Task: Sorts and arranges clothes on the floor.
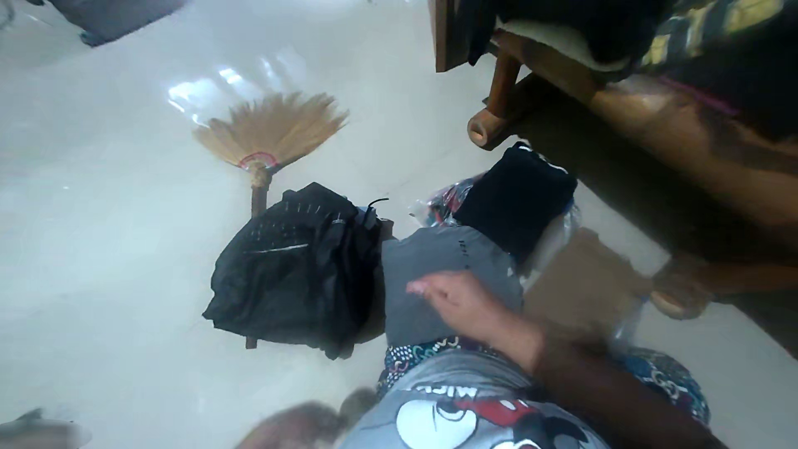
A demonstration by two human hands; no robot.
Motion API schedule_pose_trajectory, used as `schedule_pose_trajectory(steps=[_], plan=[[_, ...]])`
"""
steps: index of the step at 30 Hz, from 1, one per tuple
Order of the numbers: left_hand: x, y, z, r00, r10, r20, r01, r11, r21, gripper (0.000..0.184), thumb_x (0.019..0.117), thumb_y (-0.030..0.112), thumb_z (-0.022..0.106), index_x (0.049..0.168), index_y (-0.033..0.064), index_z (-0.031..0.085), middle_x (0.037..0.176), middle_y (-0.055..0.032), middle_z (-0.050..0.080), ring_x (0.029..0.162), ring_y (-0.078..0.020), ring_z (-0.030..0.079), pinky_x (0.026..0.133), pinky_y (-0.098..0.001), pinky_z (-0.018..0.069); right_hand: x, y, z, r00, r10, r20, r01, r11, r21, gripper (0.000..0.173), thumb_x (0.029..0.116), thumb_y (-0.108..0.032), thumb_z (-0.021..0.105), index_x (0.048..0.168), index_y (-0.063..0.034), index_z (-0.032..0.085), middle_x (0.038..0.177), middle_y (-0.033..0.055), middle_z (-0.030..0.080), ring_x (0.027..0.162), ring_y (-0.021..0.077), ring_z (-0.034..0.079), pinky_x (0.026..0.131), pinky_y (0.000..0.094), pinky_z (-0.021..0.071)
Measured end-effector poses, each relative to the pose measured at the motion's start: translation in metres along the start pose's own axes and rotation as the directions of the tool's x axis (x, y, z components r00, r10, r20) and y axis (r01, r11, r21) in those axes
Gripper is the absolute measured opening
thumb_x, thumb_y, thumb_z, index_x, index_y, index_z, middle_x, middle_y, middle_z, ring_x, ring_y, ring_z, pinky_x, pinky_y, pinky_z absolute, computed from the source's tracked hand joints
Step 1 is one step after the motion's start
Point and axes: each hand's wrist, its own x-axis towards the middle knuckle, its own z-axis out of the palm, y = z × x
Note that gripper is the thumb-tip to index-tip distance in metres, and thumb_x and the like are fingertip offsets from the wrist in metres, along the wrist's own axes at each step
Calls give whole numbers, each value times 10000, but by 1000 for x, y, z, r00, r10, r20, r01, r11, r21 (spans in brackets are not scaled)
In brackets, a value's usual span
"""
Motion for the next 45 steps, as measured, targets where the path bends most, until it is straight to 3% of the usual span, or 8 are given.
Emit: schedule_pose_trajectory(steps=[7,12,16,20,26,35,40,45], plan=[[92,100,-37,827,26,-562,-370,777,-509,337,1029,328,626,1243,69,657,1081,-104,709,920,-208,706,775,-399,606,-2,2,25,951,113,289,-50,975,-217,822,939,-601,655,1568,-120,436,1616,132,417,1533,306,321,1282,534,179],[81,123,-32,796,58,-602,-503,617,-606,158,983,150,688,1058,15,654,871,-72,678,741,-150,658,687,-318,587,-12,4,19,965,258,53,-263,953,153,802,928,-559,691,1549,-105,464,1555,103,497,1421,220,486,1181,423,412],[55,167,3,726,419,-546,-687,476,-549,161,990,139,638,1081,22,701,1232,-82,678,1087,-146,660,924,-336,570,-14,-7,12,910,413,-36,-329,772,544,812,918,-344,766,1567,-39,384,1451,161,568,1251,194,620,1036,368,543],[63,163,4,571,779,-259,-787,431,-442,297,1021,137,584,1260,1,696,1506,-133,548,1429,-231,486,1182,-404,422,-25,-7,-21,850,505,-148,-410,811,417,242,994,-91,644,1224,-17,661,1073,90,719,950,114,704,838,304,604],[98,126,-19,742,171,-649,-564,684,-464,364,981,147,673,1332,56,638,1285,-90,679,1105,-171,680,947,-357,577,-78,-79,-169,853,322,-411,-355,935,-5,100,998,-176,645,1066,-183,718,776,-69,720,605,6,657,523,219,575],[128,123,-18,702,46,-710,-516,721,-463,549,944,161,730,1451,72,539,1352,-125,628,1109,-205,675,937,-396,584,-30,-58,-387,888,199,-414,-352,875,-333,311,952,-225,733,1216,-108,617,987,19,690,839,18,690,725,229,613],[127,121,-17,641,76,-763,-544,747,-383,615,916,257,771,1449,70,530,1336,-122,637,1110,-192,676,931,-391,587,-7,-63,-302,831,27,-556,-433,658,-616,224,994,-165,583,1178,-105,694,1097,267,675,1014,465,651,815,745,464],[121,110,10,492,534,-688,-399,840,367,517,902,522,722,1311,207,688,1323,-124,642,1247,-319,583,1045,-518,494,27,30,-165,862,262,-435,-506,517,-691,378,990,-91,584,1356,-158,652,1208,272,678,1088,537,649,811,750,509]])
